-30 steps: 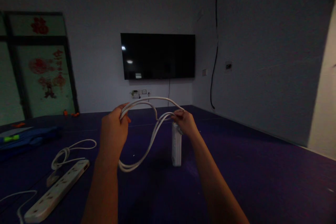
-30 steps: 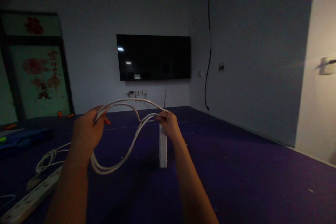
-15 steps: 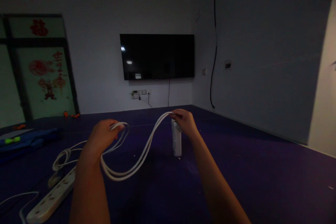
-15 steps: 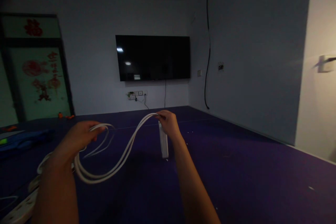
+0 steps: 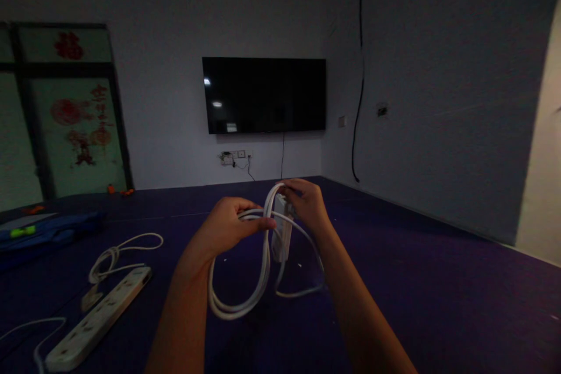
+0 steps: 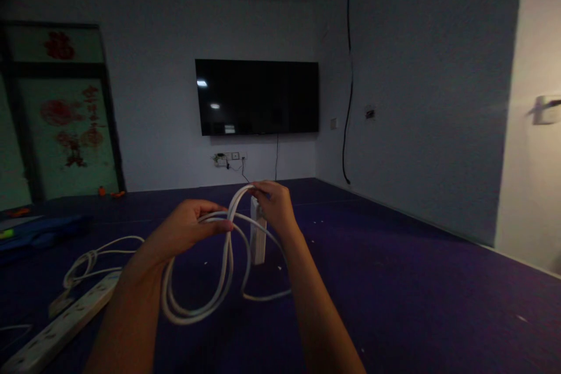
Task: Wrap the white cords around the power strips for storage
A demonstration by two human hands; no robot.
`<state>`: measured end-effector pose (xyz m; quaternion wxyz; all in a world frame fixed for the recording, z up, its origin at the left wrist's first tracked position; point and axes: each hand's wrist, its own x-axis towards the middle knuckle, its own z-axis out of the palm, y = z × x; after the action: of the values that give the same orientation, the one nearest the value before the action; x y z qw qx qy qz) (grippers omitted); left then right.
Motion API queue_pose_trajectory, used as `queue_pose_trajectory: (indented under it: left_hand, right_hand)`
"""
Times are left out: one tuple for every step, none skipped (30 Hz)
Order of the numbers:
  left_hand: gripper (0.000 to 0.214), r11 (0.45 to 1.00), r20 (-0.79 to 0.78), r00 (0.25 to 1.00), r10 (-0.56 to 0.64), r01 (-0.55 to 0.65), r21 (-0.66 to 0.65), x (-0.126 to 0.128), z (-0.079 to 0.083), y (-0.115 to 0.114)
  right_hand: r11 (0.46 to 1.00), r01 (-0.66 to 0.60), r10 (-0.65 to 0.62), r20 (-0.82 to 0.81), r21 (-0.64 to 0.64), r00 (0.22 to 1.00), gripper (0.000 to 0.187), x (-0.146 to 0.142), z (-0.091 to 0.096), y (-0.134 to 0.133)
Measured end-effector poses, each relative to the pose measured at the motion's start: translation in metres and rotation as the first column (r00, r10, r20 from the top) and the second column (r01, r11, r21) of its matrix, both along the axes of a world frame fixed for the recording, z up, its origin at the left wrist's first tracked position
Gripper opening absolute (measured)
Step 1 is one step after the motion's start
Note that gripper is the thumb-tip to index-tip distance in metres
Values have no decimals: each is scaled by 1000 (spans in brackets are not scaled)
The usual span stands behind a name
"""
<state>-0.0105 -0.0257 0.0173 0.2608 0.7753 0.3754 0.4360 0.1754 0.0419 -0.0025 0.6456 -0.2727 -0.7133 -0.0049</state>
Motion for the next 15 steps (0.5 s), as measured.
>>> queue_pose_trajectory:
  left_hand:
    - [19, 1000, -21, 1000, 3, -3, 0, 5, -2, 1]
    - [22, 1000, -36, 999, 19, -19, 6, 10, -4, 2]
    - [23, 999, -49, 998, 36, -35, 16, 13, -6, 3]
    - [24, 999, -53, 997, 47, -46, 25, 16, -8, 4]
    - [23, 998, -50, 997, 50, -49, 33, 18, -9, 5]
    - [21, 998, -40, 998, 44, -43, 34, 18, -9, 5]
    - [19, 999, -24, 999, 34, -33, 29, 18, -9, 5]
    - [16, 1000, -3, 1000, 20, -20, 15, 18, -8, 5]
    - [15, 1000, 26, 1000, 5, -5, -5, 17, -7, 5]
    - [14, 999, 62, 998, -13, 15, -34, 16, -5, 4]
    - [13, 997, 103, 994, -31, 38, -68, 15, -4, 3]
    - [13, 993, 146, 988, -46, 62, -103, 15, -2, 3]
    - [14, 987, 188, 981, -54, 80, -136, 14, -2, 2]
    - [16, 982, 226, 973, -52, 91, -164, 14, -1, 2]
    - [17, 978, 257, 965, -45, 95, -188, 14, -1, 2]
  right_hand:
    - [1000, -3, 3, 14, 12, 1000, 19, -1, 1, -2]
    - [1000, -7, 6, 29, 21, 1000, 19, -2, 2, -4]
    - [1000, -11, 10, 42, 24, 999, 19, -2, 3, -5]
    - [1000, -14, 13, 52, 21, 999, 19, -1, 3, -6]
    - [1000, -16, 15, 60, 14, 998, 19, 0, 4, -6]
    - [1000, -19, 18, 70, 4, 997, 19, 1, 4, -6]
    - [1000, -23, 23, 82, -7, 996, 18, 2, 3, -6]
    - [999, -27, 28, 95, -18, 995, 17, 3, 3, -5]
    - [999, -30, 33, 106, -28, 994, 17, 4, 3, -4]
    - [999, -33, 37, 114, -38, 993, 17, 4, 2, -2]
    - [998, -35, 41, 116, -47, 992, 16, 4, 1, -1]
    - [998, -38, 44, 114, -57, 992, 16, 3, 0, 1]
    - [996, -43, 51, 111, -72, 993, 16, 2, -1, 3]
    - [994, -57, 67, 107, -96, 992, 16, 0, -2, 5]
    - [988, -81, 95, 102, -132, 990, 16, -1, -4, 6]
